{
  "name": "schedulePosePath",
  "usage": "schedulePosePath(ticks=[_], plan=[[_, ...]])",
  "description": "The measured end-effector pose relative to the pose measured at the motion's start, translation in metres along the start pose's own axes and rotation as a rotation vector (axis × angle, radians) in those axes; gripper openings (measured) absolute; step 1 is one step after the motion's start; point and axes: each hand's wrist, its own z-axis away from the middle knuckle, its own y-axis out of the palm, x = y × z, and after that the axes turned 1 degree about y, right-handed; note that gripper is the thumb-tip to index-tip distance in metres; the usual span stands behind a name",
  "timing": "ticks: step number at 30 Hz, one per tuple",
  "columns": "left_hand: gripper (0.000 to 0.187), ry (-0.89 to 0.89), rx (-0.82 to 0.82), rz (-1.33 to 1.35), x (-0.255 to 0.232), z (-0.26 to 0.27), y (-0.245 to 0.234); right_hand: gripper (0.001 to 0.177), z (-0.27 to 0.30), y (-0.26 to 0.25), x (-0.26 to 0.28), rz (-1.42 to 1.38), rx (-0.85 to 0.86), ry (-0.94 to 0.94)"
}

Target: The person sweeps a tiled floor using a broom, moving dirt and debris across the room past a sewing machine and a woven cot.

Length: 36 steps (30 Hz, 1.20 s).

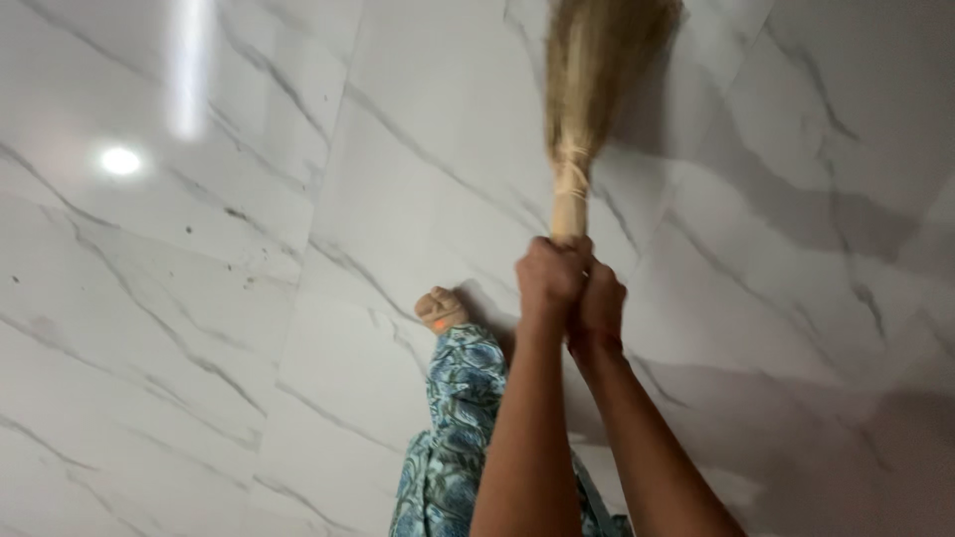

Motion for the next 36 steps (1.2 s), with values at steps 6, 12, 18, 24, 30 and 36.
schedulePosePath(ticks=[6,12,18,24,30,36], plan=[[0.057,-0.099,-0.228,0.061,0.086,-0.024,-0.048,0.058,0.027,0.063,0.012,-0.227,0.223,0.156],[0.056,-0.165,-0.339,0.199,0.118,-0.017,-0.129,0.057,0.074,0.113,0.039,-0.092,0.349,0.103],[0.051,-0.008,-0.343,0.089,0.128,0.036,-0.153,0.049,0.135,0.127,0.021,-0.053,0.209,-0.267],[0.048,0.158,-0.103,0.042,0.159,0.061,-0.175,0.053,0.178,0.169,-0.019,0.159,0.004,0.044],[0.048,-0.121,-0.024,-0.103,0.197,0.034,-0.224,0.053,0.178,0.231,-0.024,-0.109,0.138,0.235],[0.052,-0.115,-0.278,-0.026,0.234,-0.014,-0.298,0.052,0.183,0.297,0.031,-0.483,0.305,0.272]])
